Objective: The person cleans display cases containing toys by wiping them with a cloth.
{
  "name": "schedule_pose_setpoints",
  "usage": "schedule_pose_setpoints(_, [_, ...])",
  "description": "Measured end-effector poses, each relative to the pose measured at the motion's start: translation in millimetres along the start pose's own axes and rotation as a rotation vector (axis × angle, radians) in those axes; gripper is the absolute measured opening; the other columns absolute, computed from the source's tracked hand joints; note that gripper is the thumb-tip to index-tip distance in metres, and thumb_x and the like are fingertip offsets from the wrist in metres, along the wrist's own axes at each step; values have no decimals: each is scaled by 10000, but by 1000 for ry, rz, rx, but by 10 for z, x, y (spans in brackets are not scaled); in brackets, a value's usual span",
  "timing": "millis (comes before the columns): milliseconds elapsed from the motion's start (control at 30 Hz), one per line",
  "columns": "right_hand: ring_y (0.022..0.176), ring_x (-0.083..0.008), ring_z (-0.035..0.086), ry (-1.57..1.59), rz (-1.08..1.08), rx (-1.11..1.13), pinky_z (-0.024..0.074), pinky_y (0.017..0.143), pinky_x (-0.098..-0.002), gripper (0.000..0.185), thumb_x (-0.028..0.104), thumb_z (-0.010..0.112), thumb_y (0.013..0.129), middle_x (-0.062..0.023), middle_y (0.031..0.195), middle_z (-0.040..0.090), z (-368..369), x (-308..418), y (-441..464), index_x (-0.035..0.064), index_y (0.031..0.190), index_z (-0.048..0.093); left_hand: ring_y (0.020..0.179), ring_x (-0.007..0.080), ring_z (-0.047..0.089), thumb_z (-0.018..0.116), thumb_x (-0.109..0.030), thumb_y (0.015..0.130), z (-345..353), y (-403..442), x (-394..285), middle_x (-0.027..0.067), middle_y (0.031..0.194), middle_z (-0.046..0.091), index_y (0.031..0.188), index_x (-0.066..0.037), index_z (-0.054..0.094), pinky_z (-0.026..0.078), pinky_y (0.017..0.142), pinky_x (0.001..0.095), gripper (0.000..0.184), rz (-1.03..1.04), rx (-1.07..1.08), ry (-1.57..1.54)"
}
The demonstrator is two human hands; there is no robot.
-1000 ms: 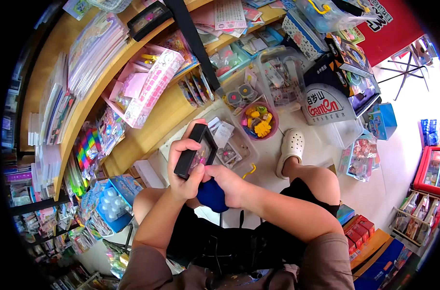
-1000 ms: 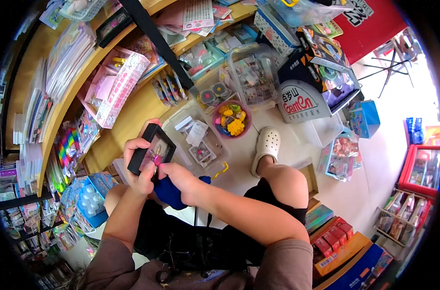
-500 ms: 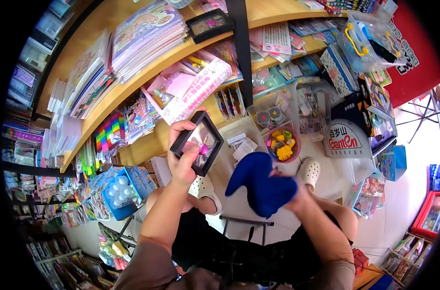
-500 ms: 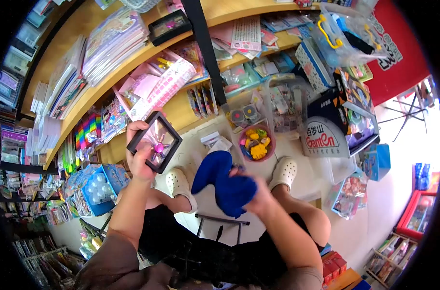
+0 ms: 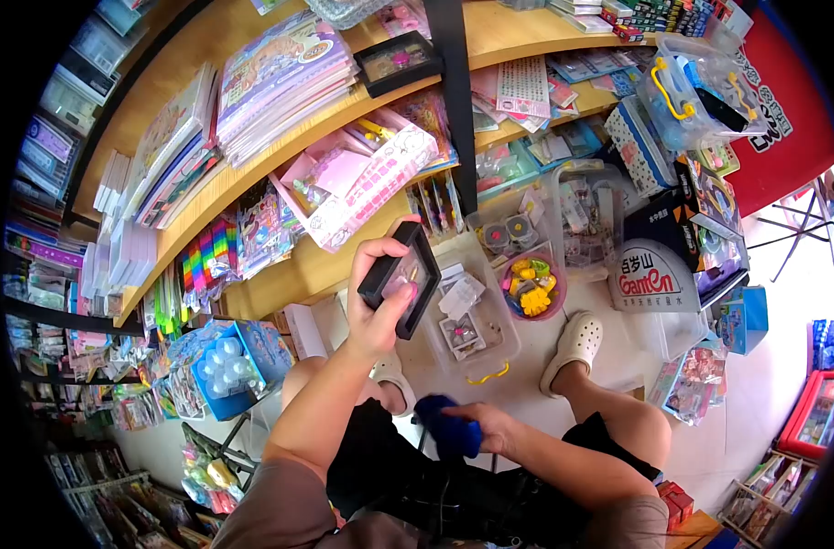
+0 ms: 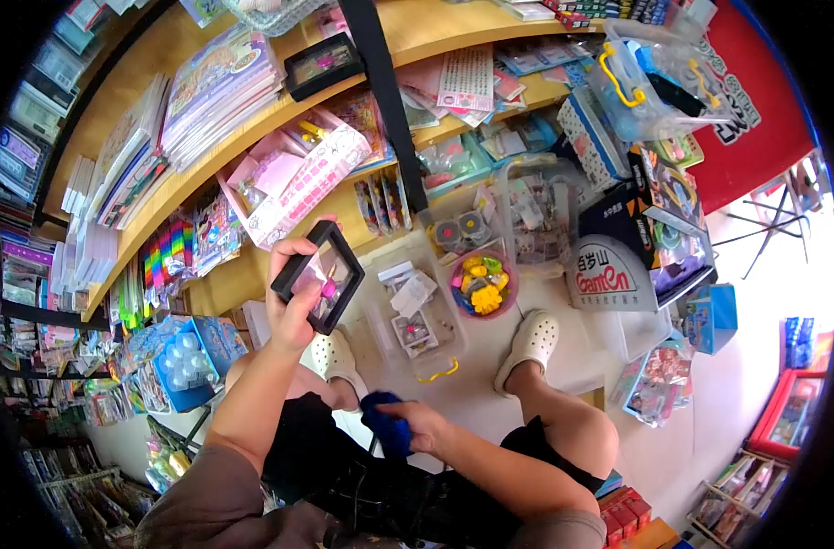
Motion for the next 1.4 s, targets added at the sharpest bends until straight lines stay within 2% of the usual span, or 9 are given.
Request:
schedule_pose_setpoints(167, [1036, -248, 588, 192, -405, 334, 467, 925, -408, 316, 183, 480, 932, -157, 1154, 577, 587, 892, -738, 64, 1225, 478, 1151, 223, 429, 533, -48, 771, -103, -3, 29, 200, 1349, 365, 1117, -54, 408, 345, 970, 334, 368, -25, -58, -1])
schedule_pose_setpoints(267, [1085, -227, 554, -560, -670, 401, 432, 967, -371, 341, 167, 425, 953, -127, 1225, 539, 192, 651, -404, 35, 1267, 448, 1128, 210, 452, 542, -55, 762, -137, 33, 62, 188, 1330, 395, 1118, -44, 416, 345, 967, 318, 378, -3, -85, -6])
schedule_pose_setpoints(300, [1080, -205, 553, 133, -199, 594, 428, 968, -346, 330, 147, 430, 952, -114, 1213, 543, 256, 516, -331, 32, 1261, 452, 1120, 205, 457, 543, -53, 758, -175, 21, 80, 185, 1324, 404, 1120, -42, 418, 346, 963, 314, 383, -12, -106, 6])
schedule_pose_setpoints(733, [1145, -206, 530, -500, -617, 259, 438, 961, -325, 434, 289, 457, 949, -101, 1299, 498, 736, 1060, -631, 72, 1322, 408, 1093, 206, 487, 534, -69, 774, -225, -19, 138, 172, 1309, 428, 1119, -57, 429, 402, 926, 303, 361, -125, -127, -128])
schedule_pose_setpoints(833, [990, -218, 590, -176, -620, 194, 495, 815, -336, 405, 233, 517, 912, -100, 1184, 563, 871, 1216, -884, 47, 1262, 434, 1107, 218, 489, 527, -83, 768, -208, -32, 183, 173, 1300, 433, 1118, -60, 431, 406, 930, 305, 364, -166, -146, -319])
schedule_pose_setpoints(1033, [798, -117, 574, -1416, -1125, 110, 480, 688, -277, 309, 134, 604, 821, -33, 947, 589, 1342, 1416, -903, 39, 1097, 504, 1161, 238, 431, 526, -97, 775, 20, -34, 118, 191, 1323, 397, 1116, -58, 419, 329, 985, 337, 360, -102, 6, -176])
schedule_pose_setpoints(1133, [750, -89, 568, -295, -930, 205, 478, 654, -241, 205, 130, 620, 821, 8, 858, 562, 1226, 1477, -787, 77, 992, 520, 1162, 230, 405, 558, -125, 795, 186, -91, 114, 201, 1336, 375, 1105, -54, 421, 280, 997, 334, 345, -79, 94, -107])
schedule_pose_setpoints(1267, [618, -75, 516, -465, -1185, -156, 390, 489, -238, 168, 270, 532, 906, 8, 733, 512, 1149, 1506, -673, 110, 954, 544, 1164, 233, 402, 566, -131, 799, 254, -106, 136, 205, 1338, 372, 1098, -53, 429, 276, 991, 333, 338, -42, 152, 12])
schedule_pose_setpoints(1400, [577, -103, 527, -448, -877, -135, 404, 492, -261, 160, 235, 567, 858, -27, 724, 552, 1251, 1406, -623, 91, 927, 562, 1169, 239, 404, 561, -106, 791, 185, -94, 131, 205, 1341, 373, 1097, -50, 436, 274, 994, 340, 335, -44, 115, 19])
Point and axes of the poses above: each hand's wrist, its own y-axis towards the middle knuckle, its own z-axis out of the palm, x = y × z, the point moved 6 cm from there along y, towards the middle knuckle
